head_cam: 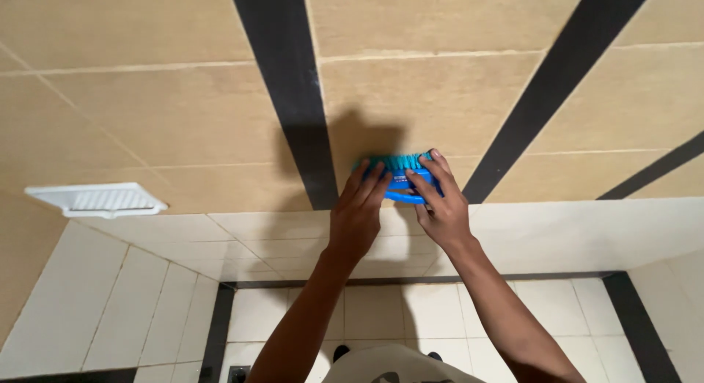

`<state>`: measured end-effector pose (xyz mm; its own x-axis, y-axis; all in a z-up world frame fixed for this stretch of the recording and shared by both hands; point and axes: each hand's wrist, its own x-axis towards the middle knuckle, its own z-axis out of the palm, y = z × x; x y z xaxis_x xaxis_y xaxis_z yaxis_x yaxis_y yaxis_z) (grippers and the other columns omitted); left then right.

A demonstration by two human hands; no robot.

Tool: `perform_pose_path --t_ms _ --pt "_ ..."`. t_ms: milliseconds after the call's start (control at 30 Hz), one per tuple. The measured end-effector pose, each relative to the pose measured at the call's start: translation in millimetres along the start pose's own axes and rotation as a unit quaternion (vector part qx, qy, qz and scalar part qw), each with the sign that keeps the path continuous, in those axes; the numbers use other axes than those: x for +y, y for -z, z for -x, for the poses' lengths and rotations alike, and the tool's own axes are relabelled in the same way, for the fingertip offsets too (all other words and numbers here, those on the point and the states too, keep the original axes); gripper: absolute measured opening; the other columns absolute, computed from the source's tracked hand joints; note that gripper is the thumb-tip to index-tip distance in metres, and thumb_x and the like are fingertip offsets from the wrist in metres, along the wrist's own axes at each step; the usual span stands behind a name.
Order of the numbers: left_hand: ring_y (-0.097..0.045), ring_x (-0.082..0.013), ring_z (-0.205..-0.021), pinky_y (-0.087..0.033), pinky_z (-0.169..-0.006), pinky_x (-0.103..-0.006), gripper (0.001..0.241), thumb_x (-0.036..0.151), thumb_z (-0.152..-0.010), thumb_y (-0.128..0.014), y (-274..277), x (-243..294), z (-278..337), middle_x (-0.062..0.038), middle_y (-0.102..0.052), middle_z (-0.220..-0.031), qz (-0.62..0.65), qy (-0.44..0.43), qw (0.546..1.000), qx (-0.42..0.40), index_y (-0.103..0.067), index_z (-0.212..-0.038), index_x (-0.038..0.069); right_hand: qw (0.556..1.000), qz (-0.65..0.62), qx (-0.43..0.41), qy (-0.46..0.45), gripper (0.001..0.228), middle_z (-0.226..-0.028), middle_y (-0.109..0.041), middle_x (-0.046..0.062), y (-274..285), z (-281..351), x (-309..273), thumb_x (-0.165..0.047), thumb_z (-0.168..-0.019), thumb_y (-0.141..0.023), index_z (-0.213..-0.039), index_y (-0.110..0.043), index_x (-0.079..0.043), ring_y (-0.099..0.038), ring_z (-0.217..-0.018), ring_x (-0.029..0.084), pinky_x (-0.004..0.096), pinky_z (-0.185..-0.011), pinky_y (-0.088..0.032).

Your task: The person scrubs the grout lines on a tiled bathroom wall using a blue scrub brush. They hold the brush with both hands and move it back and forth along the vertical and horizontal seams between the tiles.

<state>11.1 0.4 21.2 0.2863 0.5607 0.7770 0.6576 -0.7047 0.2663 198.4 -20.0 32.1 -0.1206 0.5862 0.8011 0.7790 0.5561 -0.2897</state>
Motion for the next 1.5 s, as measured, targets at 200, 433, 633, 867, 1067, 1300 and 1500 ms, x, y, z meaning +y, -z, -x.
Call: perform_pose_path --t_ms 200,433,633,867,1067,1300,1500 --pt "-0.050 -0.0354 -0.143 -0.051 -0.110 -0.0437 0.045 -0.009 -0.084 -0.067 19 -2 -12 -0.011 -0.060 -0.146 0.013 0.007 1.000 0.010 -0.071 -0.126 0.008 1.000 0.007 0.007 0.027 0.057 -0.142 -0.058 0.019 5 -20 -14 0.015 -0.072 -0.075 -0.124 -0.072 -0.008 -0.051 -0.142 0.044 0.051 -0.111 -0.053" --pt "-0.051 -0.0334 -0.145 -0.052 -0.112 -0.0435 0.040 -0.010 -0.085 -0.070 26 3 -31 -0.009 -0.059 -0.148 0.032 -0.027 0.997 0.061 -0.073 -0.120 0.008 0.999 0.012 0.032 0.030 0.056 -0.142 -0.058 0.018 13 -36 -14 0.016 -0.072 -0.073 -0.124 -0.072 -0.006 -0.051 -0.143 0.044 0.051 -0.114 -0.053" --pt "-0.052 -0.0336 -0.143 -0.053 -0.111 -0.0432 0.040 -0.011 -0.081 -0.070 13 20 -34 -0.009 -0.061 -0.146 0.037 -0.016 0.999 0.036 -0.076 -0.116 0.008 0.999 0.023 0.028 0.013 0.054 -0.141 -0.058 0.019 26 -24 0 0.016 -0.072 -0.072 -0.122 -0.073 -0.005 -0.051 -0.143 0.044 0.051 -0.113 -0.053" --pt "-0.053 -0.0331 -0.142 -0.053 -0.110 -0.0422 0.037 -0.010 -0.084 -0.070 -19 49 -42 -0.009 -0.061 -0.145 0.065 -0.028 0.997 0.024 -0.075 -0.115 0.008 0.999 0.015 0.035 -0.023 0.052 -0.142 -0.057 0.019 52 -7 32 0.017 -0.075 -0.071 -0.122 -0.072 -0.005 -0.050 -0.145 0.044 0.049 -0.113 -0.054" --pt "-0.053 -0.0339 -0.142 -0.051 -0.112 -0.0449 0.032 -0.007 -0.086 -0.069 -47 74 -48 -0.011 -0.062 -0.145 0.075 -0.045 0.996 0.017 -0.075 -0.115 0.007 0.998 0.039 0.028 -0.039 0.055 -0.143 -0.057 0.019 81 5 55 0.016 -0.072 -0.070 -0.124 -0.072 -0.004 -0.049 -0.144 0.043 0.050 -0.114 -0.053" --pt "-0.052 -0.0355 -0.143 -0.049 -0.113 -0.0461 0.031 -0.004 -0.090 -0.068 -65 95 -50 -0.012 -0.061 -0.145 0.059 -0.039 0.997 0.023 -0.074 -0.118 0.007 0.999 0.033 0.021 -0.009 0.052 -0.143 -0.056 0.021 107 6 72 0.011 -0.074 -0.073 -0.123 -0.071 -0.004 -0.048 -0.144 0.044 0.052 -0.114 -0.052" --pt "-0.052 -0.0363 -0.143 -0.046 -0.116 -0.0484 0.035 -0.001 -0.092 -0.068 -70 96 -43 -0.014 -0.061 -0.145 0.034 -0.024 0.999 0.032 -0.070 -0.126 0.006 1.000 0.022 0.011 -0.006 0.047 -0.140 -0.058 0.022 100 7 85 0.009 -0.079 -0.076 -0.123 -0.073 -0.006 -0.052 -0.142 0.044 0.045 -0.103 -0.059"
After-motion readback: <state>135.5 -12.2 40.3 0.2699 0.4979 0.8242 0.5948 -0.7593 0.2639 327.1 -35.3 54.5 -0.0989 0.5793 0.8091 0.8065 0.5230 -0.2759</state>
